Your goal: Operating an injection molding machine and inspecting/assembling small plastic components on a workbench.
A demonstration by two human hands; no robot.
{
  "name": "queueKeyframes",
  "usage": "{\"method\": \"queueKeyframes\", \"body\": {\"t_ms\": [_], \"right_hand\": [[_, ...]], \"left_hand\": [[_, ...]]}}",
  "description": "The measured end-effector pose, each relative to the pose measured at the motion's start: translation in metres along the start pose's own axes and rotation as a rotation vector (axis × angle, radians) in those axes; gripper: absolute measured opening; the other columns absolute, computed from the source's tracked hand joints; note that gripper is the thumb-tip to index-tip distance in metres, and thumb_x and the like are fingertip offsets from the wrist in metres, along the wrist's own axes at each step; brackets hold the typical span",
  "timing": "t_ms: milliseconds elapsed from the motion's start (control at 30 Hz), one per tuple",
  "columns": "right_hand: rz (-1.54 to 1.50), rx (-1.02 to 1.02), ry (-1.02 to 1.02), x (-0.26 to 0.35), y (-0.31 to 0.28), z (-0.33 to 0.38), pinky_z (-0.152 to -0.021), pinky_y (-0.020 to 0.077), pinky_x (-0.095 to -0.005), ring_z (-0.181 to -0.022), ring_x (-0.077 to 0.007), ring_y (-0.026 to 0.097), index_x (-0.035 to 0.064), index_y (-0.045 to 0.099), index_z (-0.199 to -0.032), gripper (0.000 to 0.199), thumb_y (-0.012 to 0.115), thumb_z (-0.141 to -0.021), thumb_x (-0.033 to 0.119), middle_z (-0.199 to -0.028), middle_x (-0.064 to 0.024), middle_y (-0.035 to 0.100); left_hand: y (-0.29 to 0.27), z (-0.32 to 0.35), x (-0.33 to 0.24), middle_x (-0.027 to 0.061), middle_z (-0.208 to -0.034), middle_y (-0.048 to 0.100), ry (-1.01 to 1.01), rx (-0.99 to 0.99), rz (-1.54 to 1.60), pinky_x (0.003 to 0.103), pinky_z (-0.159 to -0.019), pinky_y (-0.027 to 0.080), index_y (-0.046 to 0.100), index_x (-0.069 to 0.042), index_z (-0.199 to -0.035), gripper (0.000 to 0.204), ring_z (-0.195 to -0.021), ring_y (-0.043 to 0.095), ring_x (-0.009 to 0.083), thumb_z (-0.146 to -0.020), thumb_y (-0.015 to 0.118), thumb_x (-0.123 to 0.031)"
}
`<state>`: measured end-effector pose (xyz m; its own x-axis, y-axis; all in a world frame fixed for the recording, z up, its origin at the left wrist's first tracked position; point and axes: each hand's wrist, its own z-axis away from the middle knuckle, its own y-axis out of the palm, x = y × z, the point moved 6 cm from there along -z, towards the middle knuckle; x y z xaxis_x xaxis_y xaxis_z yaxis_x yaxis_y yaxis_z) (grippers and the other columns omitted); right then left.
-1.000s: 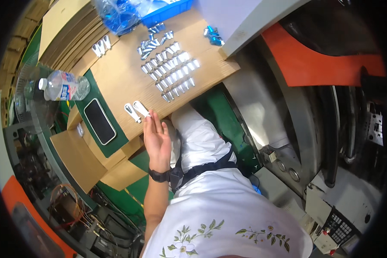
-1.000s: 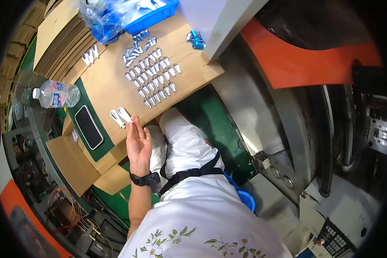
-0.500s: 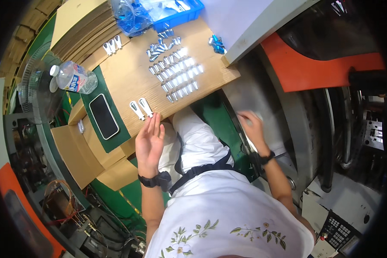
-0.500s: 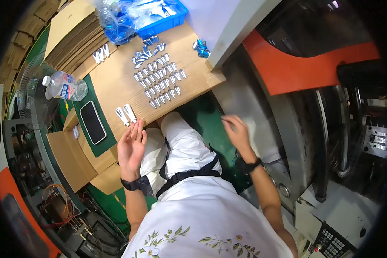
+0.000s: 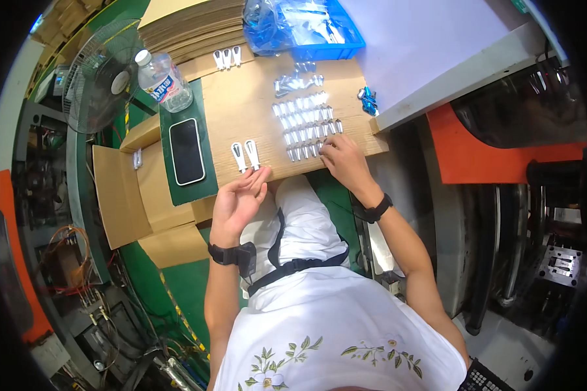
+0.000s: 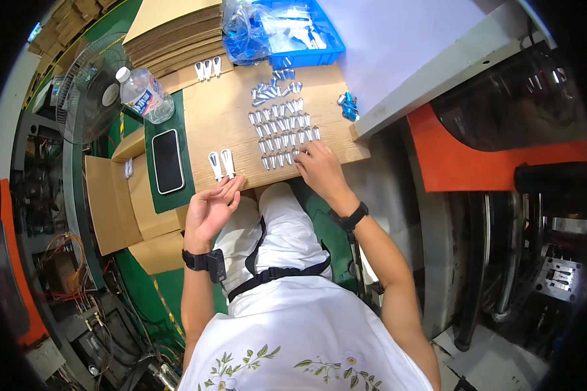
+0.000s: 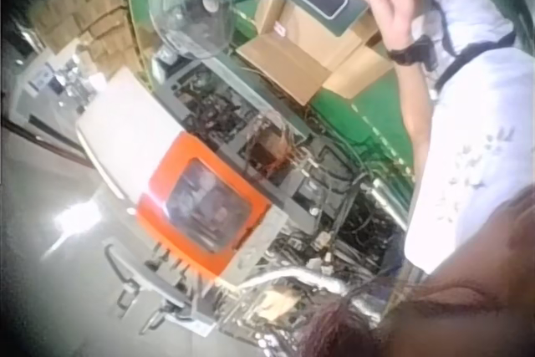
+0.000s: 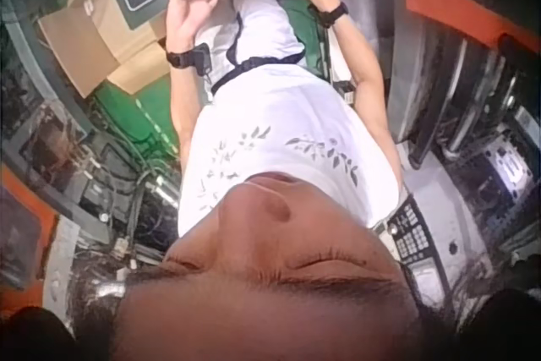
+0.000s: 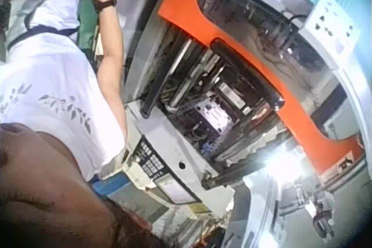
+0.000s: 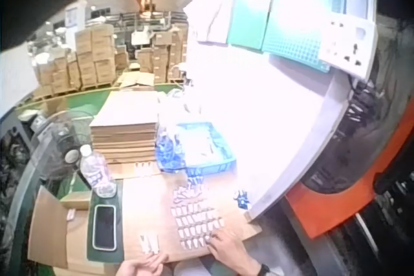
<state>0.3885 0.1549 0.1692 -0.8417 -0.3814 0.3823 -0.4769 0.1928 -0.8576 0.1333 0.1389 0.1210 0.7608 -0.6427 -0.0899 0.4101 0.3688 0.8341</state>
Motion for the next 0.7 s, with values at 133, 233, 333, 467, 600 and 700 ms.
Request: {"method": "queueKeyframes", "body": {"t_ms": [133,233,333,467,600,700], "right_hand": [[0.017,-0.031,-0.020,-0.005,0.000,0.003,-0.078,0.0480,-0.0396,-0.089,-0.0291,0.058,0.0050,0.067,-0.086,0.011,0.073,-0.077,0.006,-0.093,-0.0082,0.061],[-0.003,-0.040,-0.024,-0.011,-0.002,0.007,-0.078,0.0487,-0.0398,-0.090,-0.0289,0.059,0.0054,0.067,-0.087,0.011,0.072,-0.077,0.006,-0.092,-0.0081,0.062],[-0.036,-0.065,-0.072,-0.017,-0.003,0.011,-0.076,0.0501,-0.0388,-0.087,-0.0284,0.061,0.0057,0.069,-0.088,0.012,0.072,-0.077,0.004,-0.090,-0.0082,0.062],[-0.072,-0.086,-0.125,-0.023,0.000,0.012,-0.072,0.0515,-0.0373,-0.083,-0.0270,0.061,0.0066,0.070,-0.088,0.016,0.071,-0.074,0.001,-0.084,-0.0071,0.061],[-0.258,-0.209,-0.103,-0.017,-0.017,0.010,-0.070,0.0528,-0.0328,-0.080,-0.0236,0.064,0.0063,0.072,-0.091,0.016,0.072,-0.076,0.000,-0.087,-0.0077,0.066],[-0.999,-0.159,0.457,-0.012,-0.010,0.027,-0.073,0.0520,-0.0259,-0.082,-0.0121,0.065,-0.0018,0.073,-0.095,0.011,0.074,-0.085,0.004,-0.093,-0.0065,0.071]], "left_hand": [[0.002,0.004,-0.001,0.0239,-0.151,0.036,-0.038,0.027,0.015,0.040,-0.103,0.041,0.038,0.003,-0.133,0.044,-0.141,0.040,0.0322,-0.091,0.049,0.002],[-0.001,0.008,0.002,0.0247,-0.151,0.036,-0.025,0.013,0.022,0.040,-0.103,0.041,0.038,0.002,-0.134,0.044,-0.141,0.040,0.0321,-0.091,0.050,0.001],[-0.005,0.015,0.007,0.0242,-0.150,0.039,0.004,-0.047,0.011,0.039,-0.101,0.042,0.040,0.000,-0.133,0.042,-0.140,0.041,0.0318,-0.093,0.050,-0.001],[-0.002,0.027,0.018,0.0225,-0.147,0.044,0.064,-0.057,-0.069,0.037,-0.099,0.044,0.039,-0.003,-0.139,0.047,-0.138,0.044,0.0313,-0.094,0.051,-0.004],[0.020,0.032,0.031,0.0175,-0.142,0.050,0.180,-0.052,-0.252,0.033,-0.096,0.045,0.036,-0.005,-0.148,0.056,-0.130,0.052,0.0261,-0.096,0.053,-0.006],[0.044,0.027,0.042,0.0094,-0.133,0.059,0.368,-0.131,-0.741,0.030,-0.094,0.045,0.052,-0.002,-0.138,0.041,-0.116,0.059,0.0168,-0.098,0.057,-0.011]]}}
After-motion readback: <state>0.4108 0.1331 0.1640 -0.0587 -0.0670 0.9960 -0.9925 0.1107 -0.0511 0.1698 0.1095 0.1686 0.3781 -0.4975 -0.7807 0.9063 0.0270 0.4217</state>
